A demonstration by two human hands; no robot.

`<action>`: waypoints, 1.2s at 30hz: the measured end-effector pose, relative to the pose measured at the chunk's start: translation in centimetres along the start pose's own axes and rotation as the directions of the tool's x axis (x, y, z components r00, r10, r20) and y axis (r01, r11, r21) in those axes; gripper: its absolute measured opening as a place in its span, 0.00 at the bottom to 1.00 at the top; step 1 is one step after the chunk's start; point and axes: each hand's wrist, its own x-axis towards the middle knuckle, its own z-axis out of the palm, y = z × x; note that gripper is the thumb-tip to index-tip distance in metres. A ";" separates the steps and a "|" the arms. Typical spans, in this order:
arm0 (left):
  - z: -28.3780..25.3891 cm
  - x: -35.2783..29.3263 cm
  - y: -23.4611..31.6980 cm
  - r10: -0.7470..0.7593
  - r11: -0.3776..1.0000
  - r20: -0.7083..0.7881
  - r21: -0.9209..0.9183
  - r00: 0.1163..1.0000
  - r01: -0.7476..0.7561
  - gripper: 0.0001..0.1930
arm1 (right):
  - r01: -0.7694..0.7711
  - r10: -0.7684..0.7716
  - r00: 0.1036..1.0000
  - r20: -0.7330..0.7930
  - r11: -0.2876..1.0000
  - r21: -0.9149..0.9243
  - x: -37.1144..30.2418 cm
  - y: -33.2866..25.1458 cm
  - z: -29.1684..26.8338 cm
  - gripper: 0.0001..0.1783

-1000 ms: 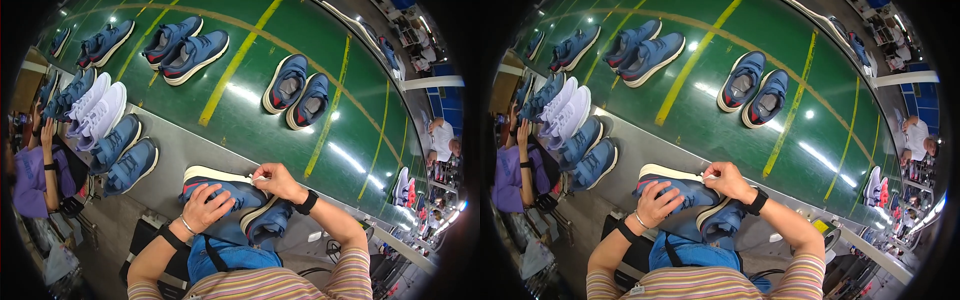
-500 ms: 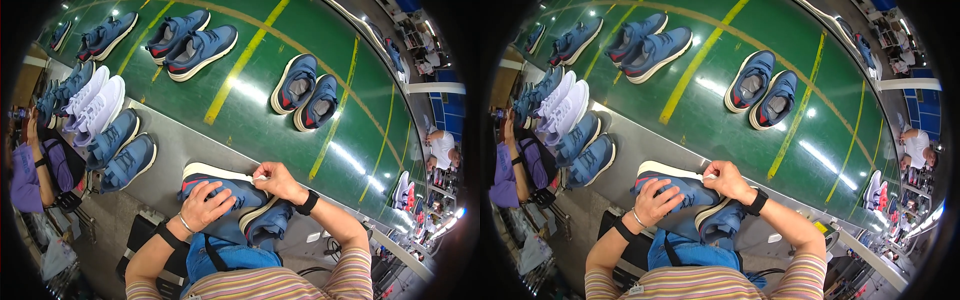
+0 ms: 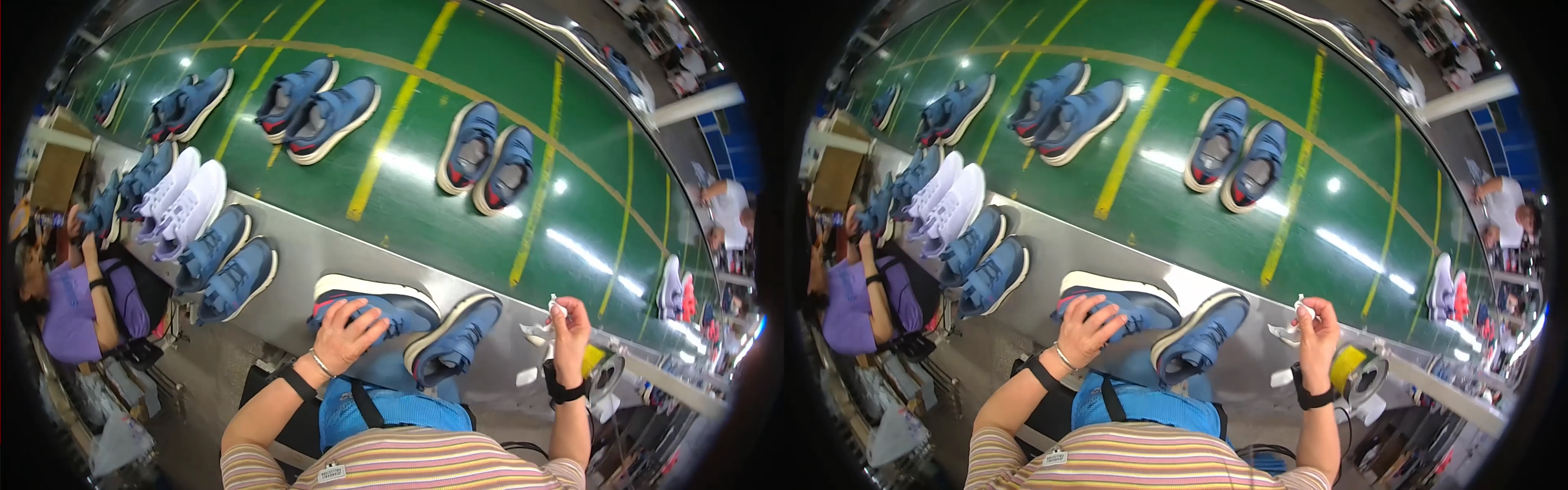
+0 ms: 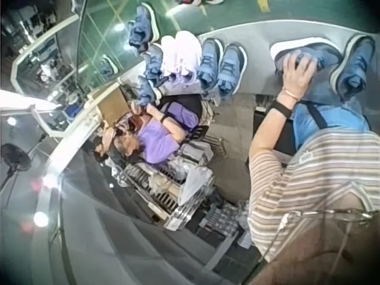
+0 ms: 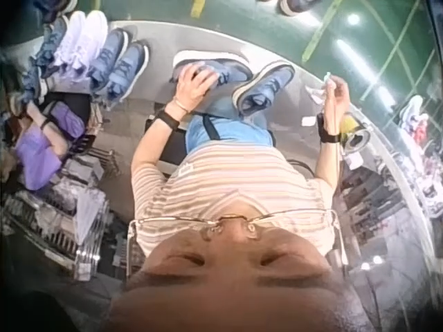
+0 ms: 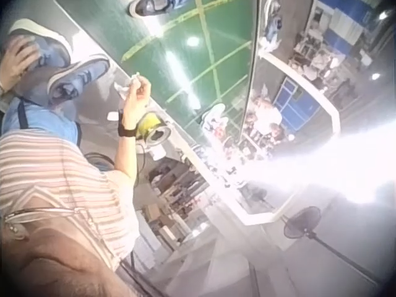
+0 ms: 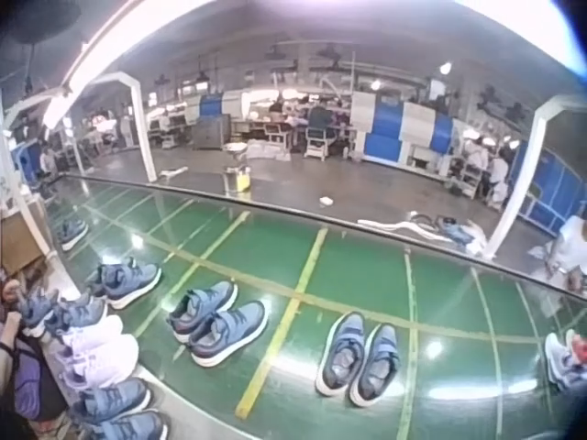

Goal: Inspecting manufactured shoes and cleaning off marks or excess glue with a solvent and cloth.

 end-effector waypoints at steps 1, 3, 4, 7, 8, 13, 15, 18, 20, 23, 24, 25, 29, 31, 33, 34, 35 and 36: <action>-0.4 0.1 0.2 -0.046 0.999 0.036 0.008 0.998 0.045 0.22 | 0.014 -0.018 0.996 -0.088 0.999 -0.049 -1.2 1.5 -1.0 0.04; -0.9 1.1 1.4 -0.061 0.996 0.035 -0.061 0.997 0.064 0.35 | -0.046 0.022 0.989 -0.148 0.986 -0.162 -3.7 5.0 -1.8 0.04; -0.8 1.5 2.1 -0.151 0.987 0.012 -0.058 0.988 0.152 0.36 | -0.050 0.030 0.986 -0.166 0.992 -0.118 -4.7 5.9 -1.3 0.05; 0.2 3.1 4.4 -0.298 0.948 0.034 -0.102 0.954 0.300 0.37 | -0.011 -0.080 0.979 -0.189 0.899 -0.439 -6.7 8.6 0.8 0.10; 1.0 3.7 5.1 -0.425 0.883 0.081 -0.181 0.902 0.432 0.38 | 0.024 -0.106 0.982 -0.157 0.892 -0.452 -6.8 9.4 1.6 0.12; 1.1 4.3 5.2 -0.389 0.858 0.322 -0.214 0.863 0.467 0.42 | 0.137 -0.259 0.959 -0.113 0.776 -0.616 -10.6 6.3 3.8 0.25; 1.8 2.7 2.0 -0.343 0.773 0.316 -0.441 0.885 0.457 0.44 | 0.143 -0.228 0.966 -0.122 0.864 -0.483 -12.8 6.4 4.5 0.31; 5.0 0.5 -2.3 -0.265 0.792 0.491 -0.381 0.830 0.478 0.41 | -0.208 0.207 0.978 0.017 0.969 0.136 -15.0 6.8 10.6 0.33; 6.5 0.3 -3.5 -0.296 0.676 0.586 -0.429 0.754 0.599 0.34 | -0.335 0.319 0.942 0.103 0.910 0.244 -13.9 8.1 13.1 0.36; 4.5 2.8 -1.9 -0.273 0.280 0.793 -0.476 0.544 0.834 0.27 | -0.388 0.404 0.914 0.041 0.840 0.380 -12.7 7.8 13.2 0.26; 3.0 4.0 -0.7 -0.222 -0.029 0.888 -0.418 0.402 0.908 0.24 | -0.381 0.414 0.908 0.060 0.758 0.530 -12.5 8.4 12.9 0.23; 2.0 4.6 -0.6 -0.218 -0.019 0.887 -0.421 0.407 0.907 0.24 | -0.456 0.457 0.874 0.166 0.652 0.606 -12.2 8.2 12.3 0.19; 1.0 5.6 -1.5 -0.178 -0.274 0.919 -0.388 0.350 0.880 0.14 | -0.584 0.520 0.788 0.329 0.463 0.667 -11.0 3.6 10.2 0.12; 0.7 6.6 -2.0 0.051 -0.445 0.945 -0.269 0.324 0.854 0.14 | -0.581 0.501 0.789 0.355 0.421 0.697 -10.7 3.2 9.7 0.11; 0.0 7.7 -1.1 0.016 -0.437 0.943 -0.293 0.334 0.850 0.15 | -0.624 0.466 0.754 0.462 0.288 0.727 -10.1 3.8 9.5 0.10; -0.4 7.9 -0.8 -0.008 -0.464 0.947 -0.288 0.321 0.838 0.16 | -0.622 0.461 0.755 0.467 0.277 0.732 -9.9 4.1 9.6 0.13; -0.6 8.1 -0.6 -0.031 -0.492 0.951 -0.283 0.308 0.823 0.17 | -0.614 0.451 0.763 0.462 0.283 0.737 -9.8 4.3 9.5 0.13; -0.6 8.2 -0.5 -0.032 -0.484 0.948 -0.291 0.316 0.825 0.17 | -0.616 0.444 0.763 0.470 0.277 0.738 -9.6 4.5 9.4 0.14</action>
